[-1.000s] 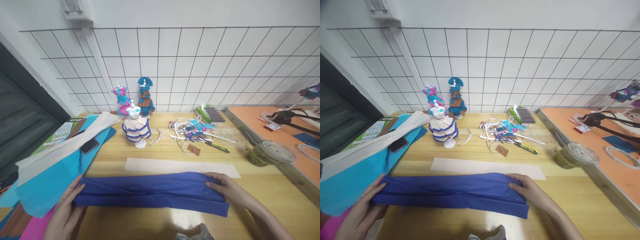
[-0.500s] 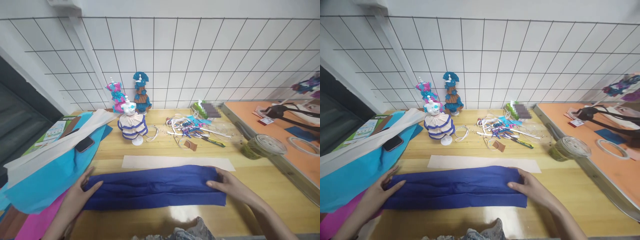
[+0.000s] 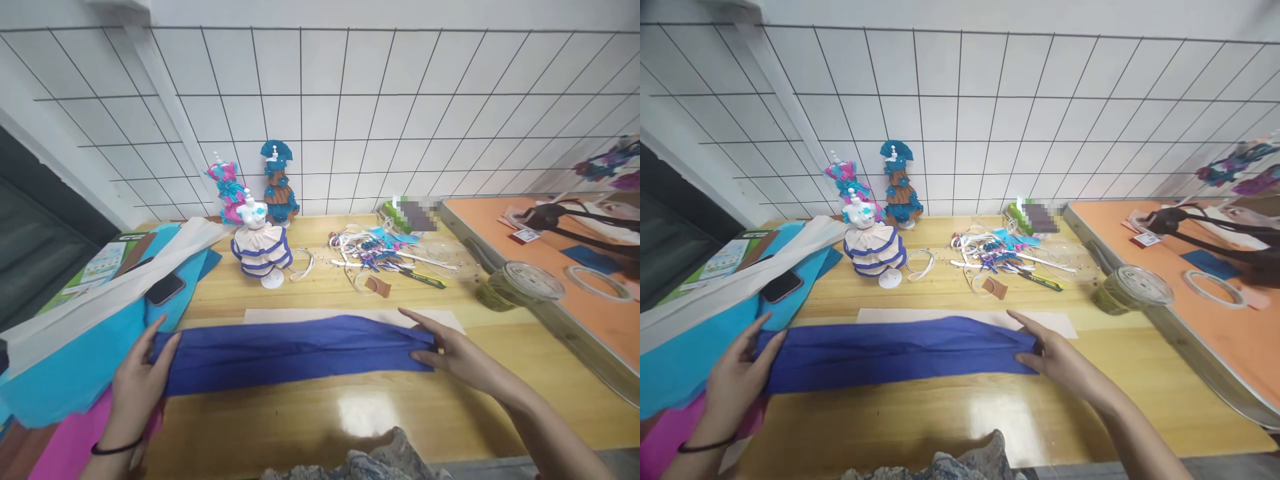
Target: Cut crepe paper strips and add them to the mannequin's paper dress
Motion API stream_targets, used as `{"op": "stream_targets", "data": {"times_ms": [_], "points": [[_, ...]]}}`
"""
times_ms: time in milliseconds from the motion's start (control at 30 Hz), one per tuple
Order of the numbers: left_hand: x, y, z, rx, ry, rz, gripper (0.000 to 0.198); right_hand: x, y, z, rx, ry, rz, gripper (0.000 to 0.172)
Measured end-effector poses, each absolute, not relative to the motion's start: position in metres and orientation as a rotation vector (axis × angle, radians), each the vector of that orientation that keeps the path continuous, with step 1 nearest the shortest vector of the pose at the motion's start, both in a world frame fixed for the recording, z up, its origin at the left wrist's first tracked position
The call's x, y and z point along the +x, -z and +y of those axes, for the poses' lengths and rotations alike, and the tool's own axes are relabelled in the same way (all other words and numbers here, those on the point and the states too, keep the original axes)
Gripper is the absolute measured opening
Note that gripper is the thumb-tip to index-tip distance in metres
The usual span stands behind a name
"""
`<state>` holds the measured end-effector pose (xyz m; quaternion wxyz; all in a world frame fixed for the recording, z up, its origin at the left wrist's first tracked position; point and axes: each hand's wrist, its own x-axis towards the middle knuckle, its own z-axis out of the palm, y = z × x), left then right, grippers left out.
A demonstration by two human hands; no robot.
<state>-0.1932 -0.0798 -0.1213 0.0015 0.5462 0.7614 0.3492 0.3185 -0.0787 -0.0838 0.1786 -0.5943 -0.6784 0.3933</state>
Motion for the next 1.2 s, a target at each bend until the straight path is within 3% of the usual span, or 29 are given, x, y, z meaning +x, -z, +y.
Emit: {"op": "stream_targets", "data": {"times_ms": [167,333,400,533,633,967,1200], "points": [[-0.185,0.088,-0.05,1.716,-1.386,2.442,0.053,0.315,0.075,-0.033,-1.572,-0.671,-1.948,0.061],[-0.177,0.077,-0.061,1.747,-1.569,2.484,0.059,0.324,0.1,-0.016,-1.376,-0.229,-1.907,0.025],[-0.181,0.089,-0.076,1.891,-1.529,2.398,0.056,0.33,0.12,-0.023,-1.335,-0.184,-1.927,0.019],[-0.199,0.123,-0.107,2.283,-0.993,2.059,0.033,0.34,0.149,-0.047,-1.334,-0.244,-2.128,0.023],[-0.21,0.139,-0.121,2.444,-0.814,1.93,0.027,0.344,0.152,-0.061,-1.311,-0.24,-2.25,0.026],[-0.165,0.144,-0.12,2.83,-0.524,1.711,0.033,0.339,0.137,-0.09,-1.182,-0.19,-2.343,0.027],[-0.146,0.143,-0.109,2.904,-0.64,1.453,0.028,0.347,0.14,-0.109,-1.275,0.038,-2.457,0.025]]}}
